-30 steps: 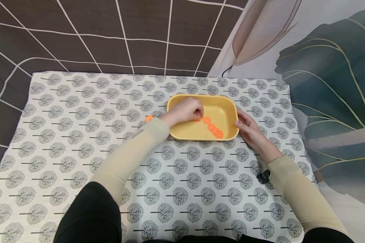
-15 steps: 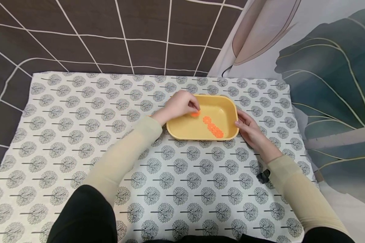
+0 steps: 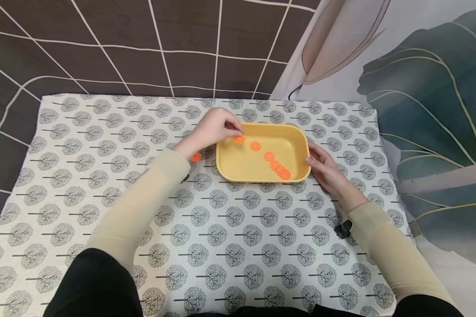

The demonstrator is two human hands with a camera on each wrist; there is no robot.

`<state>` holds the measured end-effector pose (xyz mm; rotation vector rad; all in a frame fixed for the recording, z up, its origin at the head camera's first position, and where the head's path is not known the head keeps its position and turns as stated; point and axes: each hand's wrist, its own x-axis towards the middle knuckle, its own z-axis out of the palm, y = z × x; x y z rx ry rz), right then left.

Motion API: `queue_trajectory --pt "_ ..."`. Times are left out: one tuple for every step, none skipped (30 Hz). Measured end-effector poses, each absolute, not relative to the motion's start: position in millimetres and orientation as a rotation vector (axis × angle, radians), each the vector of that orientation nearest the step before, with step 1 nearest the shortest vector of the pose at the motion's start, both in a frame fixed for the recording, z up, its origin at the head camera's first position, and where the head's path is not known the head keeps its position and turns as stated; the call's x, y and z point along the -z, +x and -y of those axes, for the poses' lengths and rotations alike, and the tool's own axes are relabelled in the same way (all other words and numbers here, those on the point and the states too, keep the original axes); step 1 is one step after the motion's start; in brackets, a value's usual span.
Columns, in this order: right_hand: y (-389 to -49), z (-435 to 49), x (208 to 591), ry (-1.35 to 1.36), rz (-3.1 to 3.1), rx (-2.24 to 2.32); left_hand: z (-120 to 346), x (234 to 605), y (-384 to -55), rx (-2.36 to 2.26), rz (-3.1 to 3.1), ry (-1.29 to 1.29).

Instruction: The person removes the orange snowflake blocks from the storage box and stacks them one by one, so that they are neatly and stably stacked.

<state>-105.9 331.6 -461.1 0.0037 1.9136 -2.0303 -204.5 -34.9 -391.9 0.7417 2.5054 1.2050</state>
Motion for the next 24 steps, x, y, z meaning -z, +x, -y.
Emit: queue_trajectory --pt "-106.1 -331.6 461.6 0.006 -1.916 2.027 39.5 390.3 -203.6 -1.205 -2.509 0.724" --pt "-106.3 -331.4 461.7 0.007 -1.917 2.025 44.1 389.4 -202.7 -1.209 -2.510 0.702" --pt "-106.4 -331.3 462.0 0.006 -1.915 2.025 48.7 388.9 -201.9 -1.217 -2.511 0.680" --pt "-106.5 -331.3 462.0 0.006 -1.917 2.022 53.7 388.5 -201.0 -1.227 -2.507 0.658" --pt "-106.7 -331.2 462.0 0.010 -1.917 2.024 58.8 388.1 -200.2 -1.237 -2.497 0.631" --pt "-106.7 -331.0 461.7 0.018 -1.920 2.020 63.8 388.4 -199.8 -1.244 -2.493 0.605" --pt "-106.8 -330.9 461.8 0.024 -1.922 2.019 68.8 388.8 -199.5 -1.251 -2.496 0.585" --pt "-106.8 -331.0 461.6 0.030 -1.925 2.016 73.6 389.4 -199.4 -1.256 -2.499 0.559" --pt "-106.8 -331.0 461.4 0.036 -1.926 2.015 78.5 389.7 -199.3 -1.260 -2.507 0.539" --pt "-107.0 -330.8 461.0 0.042 -1.928 2.013 83.5 389.9 -199.1 -1.257 -2.519 0.522" --pt "-107.2 -330.5 460.5 0.044 -1.928 2.014 88.1 390.0 -199.1 -1.254 -2.532 0.499" --pt "-107.3 -330.6 460.4 0.047 -1.931 2.013 92.4 390.4 -199.0 -1.251 -2.545 0.474" --pt "-107.3 -330.6 460.2 0.046 -1.930 2.015 96.6 390.3 -198.5 -1.247 -2.559 0.454" --pt "-107.3 -330.3 460.0 0.047 -1.930 2.016 100.4 390.5 -198.1 -1.244 -2.565 0.428" --pt "-107.3 -330.2 459.7 0.048 -1.928 2.018 104.0 390.8 -197.6 -1.246 -2.567 0.404" --pt "-107.2 -330.3 459.7 0.048 -1.929 2.018 107.2 391.3 -197.1 -1.246 -2.569 0.380" --pt "-107.0 -330.4 459.6 0.047 -1.927 2.019 110.4 391.7 -196.3 -1.251 -2.563 0.351" --pt "-106.9 -330.7 459.7 0.047 -1.924 2.021 113.2 392.0 -195.3 -1.250 -2.560 0.323" --pt "-106.7 -330.7 459.5 0.046 -1.922 2.022 116.0 392.8 -194.4 -1.247 -2.558 0.297" --pt "-106.5 -330.9 459.4 0.046 -1.921 2.019 118.5 393.5 -193.4 -1.250 -2.550 0.269" --pt "-106.4 -331.3 459.5 0.047 -1.922 2.015 121.1 394.3 -192.0 -1.259 -2.538 0.242" --pt "-106.1 -331.3 459.3 0.044 -1.922 2.014 123.5 395.5 -190.9 -1.266 -2.527 0.219" --pt "-105.9 -331.3 459.2 0.043 -1.921 2.014 125.7 396.6 -189.6 -1.275 -2.512 0.200" --pt "-105.8 -331.2 459.1 0.043 -1.921 2.013 127.8 397.9 -188.5 -1.279 -2.501 0.186"
